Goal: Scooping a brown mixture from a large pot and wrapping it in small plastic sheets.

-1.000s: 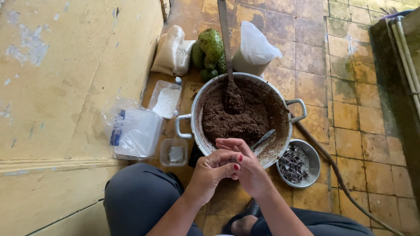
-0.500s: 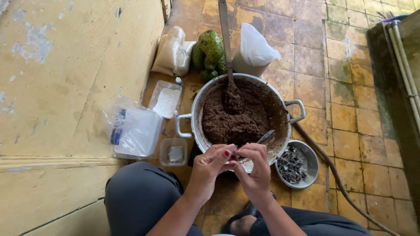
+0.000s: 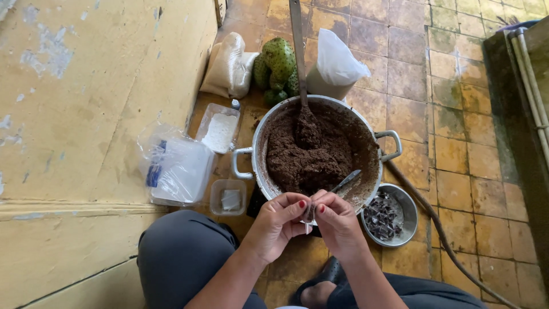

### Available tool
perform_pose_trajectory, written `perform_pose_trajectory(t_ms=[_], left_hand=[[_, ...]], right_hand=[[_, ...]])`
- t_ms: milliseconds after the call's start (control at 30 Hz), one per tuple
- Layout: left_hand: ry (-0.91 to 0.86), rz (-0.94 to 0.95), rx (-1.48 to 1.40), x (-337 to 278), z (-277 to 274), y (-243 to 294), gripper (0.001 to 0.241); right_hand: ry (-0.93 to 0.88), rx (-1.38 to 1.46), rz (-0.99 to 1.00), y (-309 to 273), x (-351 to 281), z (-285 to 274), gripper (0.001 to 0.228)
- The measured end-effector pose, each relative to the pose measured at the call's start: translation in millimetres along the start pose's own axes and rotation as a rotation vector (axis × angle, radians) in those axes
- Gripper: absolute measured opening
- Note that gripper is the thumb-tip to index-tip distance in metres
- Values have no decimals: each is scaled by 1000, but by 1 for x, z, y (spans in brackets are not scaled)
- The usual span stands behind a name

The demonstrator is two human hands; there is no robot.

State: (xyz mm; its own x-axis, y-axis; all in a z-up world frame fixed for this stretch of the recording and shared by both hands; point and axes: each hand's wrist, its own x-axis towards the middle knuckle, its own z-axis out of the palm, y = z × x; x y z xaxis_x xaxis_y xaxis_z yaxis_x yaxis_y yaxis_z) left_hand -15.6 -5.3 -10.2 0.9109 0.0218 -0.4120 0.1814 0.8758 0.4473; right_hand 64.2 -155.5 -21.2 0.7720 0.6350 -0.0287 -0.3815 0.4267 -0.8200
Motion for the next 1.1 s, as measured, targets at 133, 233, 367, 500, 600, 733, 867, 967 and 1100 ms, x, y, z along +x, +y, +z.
perform_pose_trajectory(t_ms=[133,233,367,500,600,733,867,967,1100], left_hand=[[15,42,22,1,0,-3,12],[17,83,50,1,0,-6,13],[39,98,56,1,4,-6,14],[52,116,85,-2,7,-5,14],[71,136,94,0,5,-9,12],[90,154,128,0,7,-10,13],[98,208,97,4,4,-12,13],[126,254,79,5,2,-13,13],[143,252,58,11,-5,-17,25]], right_hand=[[12,8,22,-2,0,2,12],[40,9,38,-4,0,7,10],[57,27,73,-5,1,8,10],[28,42,75,-4,1,7,11],[67,30,59,-1,1,7,8],[93,51,91,-3,0,11,10],[61,-28,3,-3,-2,9,16],[-2,-72,-85,-3,-3,11,25],[-23,-101,-163,1,-2,15,26]])
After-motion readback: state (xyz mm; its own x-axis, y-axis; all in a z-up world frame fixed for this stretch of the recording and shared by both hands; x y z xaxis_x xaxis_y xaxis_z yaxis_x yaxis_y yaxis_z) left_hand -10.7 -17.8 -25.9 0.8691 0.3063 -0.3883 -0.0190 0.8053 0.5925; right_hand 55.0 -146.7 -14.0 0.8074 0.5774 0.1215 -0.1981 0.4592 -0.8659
